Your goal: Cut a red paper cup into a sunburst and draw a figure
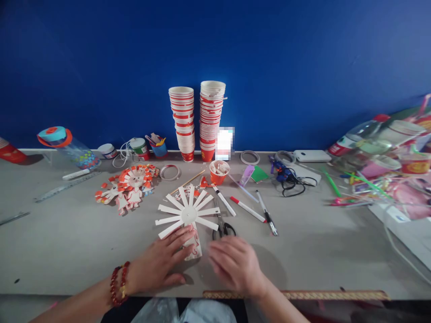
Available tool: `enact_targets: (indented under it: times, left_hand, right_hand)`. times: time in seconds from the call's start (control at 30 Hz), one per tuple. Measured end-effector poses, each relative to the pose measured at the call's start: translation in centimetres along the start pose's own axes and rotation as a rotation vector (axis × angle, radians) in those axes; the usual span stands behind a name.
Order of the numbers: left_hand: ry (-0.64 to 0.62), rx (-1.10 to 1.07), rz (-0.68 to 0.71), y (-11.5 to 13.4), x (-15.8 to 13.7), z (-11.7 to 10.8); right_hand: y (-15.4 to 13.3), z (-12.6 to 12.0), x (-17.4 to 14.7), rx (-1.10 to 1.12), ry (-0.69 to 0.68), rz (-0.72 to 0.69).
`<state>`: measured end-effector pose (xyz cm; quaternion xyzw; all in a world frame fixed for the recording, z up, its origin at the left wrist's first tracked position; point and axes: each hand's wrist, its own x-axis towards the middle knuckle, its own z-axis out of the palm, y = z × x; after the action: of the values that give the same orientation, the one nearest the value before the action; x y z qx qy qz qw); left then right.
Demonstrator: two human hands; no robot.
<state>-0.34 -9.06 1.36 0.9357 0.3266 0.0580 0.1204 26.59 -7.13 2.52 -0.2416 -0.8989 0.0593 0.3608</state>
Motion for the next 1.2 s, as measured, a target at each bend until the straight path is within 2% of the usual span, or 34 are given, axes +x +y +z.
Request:
enact_targets:
  times: [0.03, 0.1, 0.17, 0.27, 0.43, 0.53, 0.63, 0.77, 0.83, 0.9, 0.97, 1.1, 1.2]
  left_hand:
    - [0.002, 0.003, 0.004, 0.0, 0.0, 0.0]
    - [0.014, 0.011, 0.013, -0.1, -0.1, 0.3]
    - [0.029, 0.015, 0.012, -0.2, -0.3, 0.6]
    - [0.045, -0.002, -0.003, -0.3, -0.4, 1.0]
    - [0.036, -0.024, -0.013, -0.4, -0.5, 1.1]
    - [0.04, -0.018, -0.024, -0.5, -0.5, 1.1]
    - [0.038, -0.013, -0.016, -0.5, -0.5, 1.0]
    - [0.029, 0.0, 0.003, -0.5, -0.4, 1.1]
    - [0.04, 0.003, 0.001, -0.5, -0.4, 1.1]
    - [0.058, 0.001, 0.0, -0.5, -0.4, 1.1]
    - [0.067, 0.0, 0.006, -0.4, -0.4, 1.0]
    - [0.061, 0.016, 0.017, -0.3, -0.3, 0.7]
    - [0.057, 0.04, 0.006, -0.3, -0.4, 0.7]
  right_hand:
    - [0.6, -0.6, 0.2, -0.004, 0.079, 0.064]
    - [2.4, -1.7, 0.7, -0.085, 0.102, 0.251]
    - [4.6, -2.1, 1.4, -0.213, 0.023, 0.372]
    - [7.1, -1.4, 2.7, -0.359, -0.149, 0.489]
    - [7.9, 0.8, 5.1, -0.453, -0.313, 0.539]
    - [8.0, 0.8, 5.6, -0.452, -0.322, 0.565]
    - [9.3, -1.3, 4.7, -0.505, -0.288, 0.687]
    - [11.5, -5.8, 2.3, -0.608, -0.26, 0.899]
    - [12.3, -7.5, 0.9, -0.623, -0.3, 0.998]
    - [12.7, -8.4, -0.3, -0.52, -0.429, 1.152]
    - [13.0, -8.6, -1.4, -0.411, -0.463, 1.164]
    - [13.4, -8.5, -2.5, -0.321, -0.392, 1.105]
    - [13.0, -9.0, -2.5, -0.333, -0.186, 1.117]
